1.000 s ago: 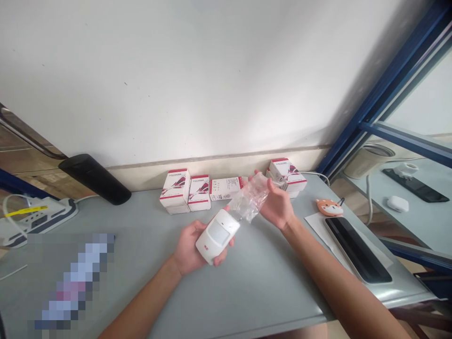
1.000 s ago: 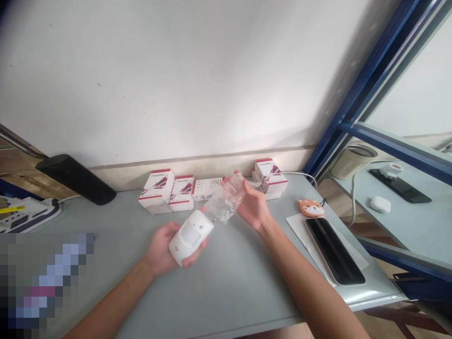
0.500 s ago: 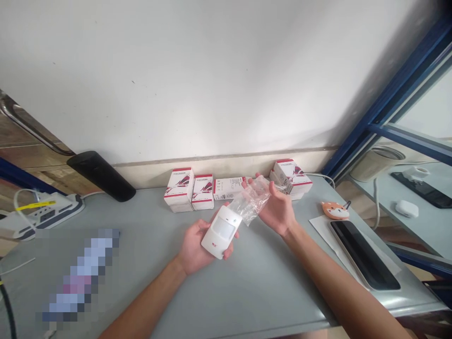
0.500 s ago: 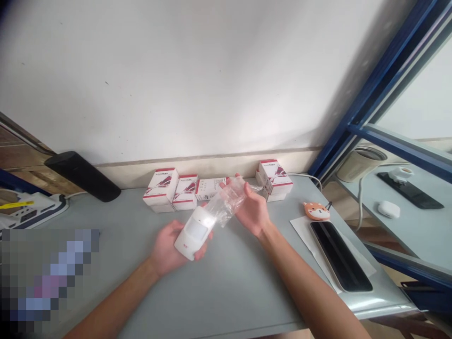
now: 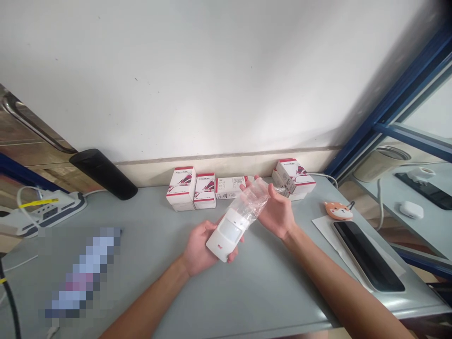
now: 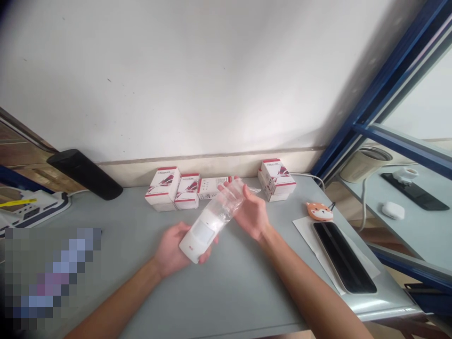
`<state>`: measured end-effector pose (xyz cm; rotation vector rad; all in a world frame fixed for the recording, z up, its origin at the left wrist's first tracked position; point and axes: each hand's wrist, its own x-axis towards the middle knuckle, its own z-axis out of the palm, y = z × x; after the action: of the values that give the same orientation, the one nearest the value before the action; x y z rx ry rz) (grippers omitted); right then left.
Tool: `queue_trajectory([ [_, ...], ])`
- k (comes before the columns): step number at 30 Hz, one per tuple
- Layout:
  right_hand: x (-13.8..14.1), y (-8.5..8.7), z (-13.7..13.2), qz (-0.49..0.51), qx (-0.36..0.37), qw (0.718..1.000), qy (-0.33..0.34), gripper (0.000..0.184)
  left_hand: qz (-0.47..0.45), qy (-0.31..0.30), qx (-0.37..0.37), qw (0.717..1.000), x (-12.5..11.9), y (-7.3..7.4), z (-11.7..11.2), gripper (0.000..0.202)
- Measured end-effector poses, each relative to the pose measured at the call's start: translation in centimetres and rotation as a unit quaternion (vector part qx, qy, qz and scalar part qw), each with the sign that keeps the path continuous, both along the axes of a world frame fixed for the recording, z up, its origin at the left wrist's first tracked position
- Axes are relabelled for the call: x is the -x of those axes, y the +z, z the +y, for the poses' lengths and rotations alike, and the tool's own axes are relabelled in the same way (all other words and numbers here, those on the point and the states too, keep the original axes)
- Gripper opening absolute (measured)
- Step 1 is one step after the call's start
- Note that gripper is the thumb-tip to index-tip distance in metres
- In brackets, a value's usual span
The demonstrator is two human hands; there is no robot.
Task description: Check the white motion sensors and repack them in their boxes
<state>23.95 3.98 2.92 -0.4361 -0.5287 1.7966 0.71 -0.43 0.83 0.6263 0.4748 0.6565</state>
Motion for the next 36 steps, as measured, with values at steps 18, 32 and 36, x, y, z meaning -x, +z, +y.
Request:
queue_trajectory([
  [18, 1.6, -1.0, -0.9, -0.070, -0.038, 0.994, 0.069, 0.060, 0.006, 0.058, 0.040, 0.998, 0.0, -0.1, 0.1, 0.039],
  [32, 2.7, -1.8, -2.0, -0.144, -0.084, 0.975, 0.145, 0.082, 0.006, 0.098, 0.001, 0.995, -0.3, 0.3, -0.2, 0.050],
  [36, 2.7, -1.9, -1.8, -0.174, -0.062, 0.979, 0.081, 0.083, 0.058, 0.122, -0.041, 0.990, -0.6, -0.2, -0.3, 0.037],
])
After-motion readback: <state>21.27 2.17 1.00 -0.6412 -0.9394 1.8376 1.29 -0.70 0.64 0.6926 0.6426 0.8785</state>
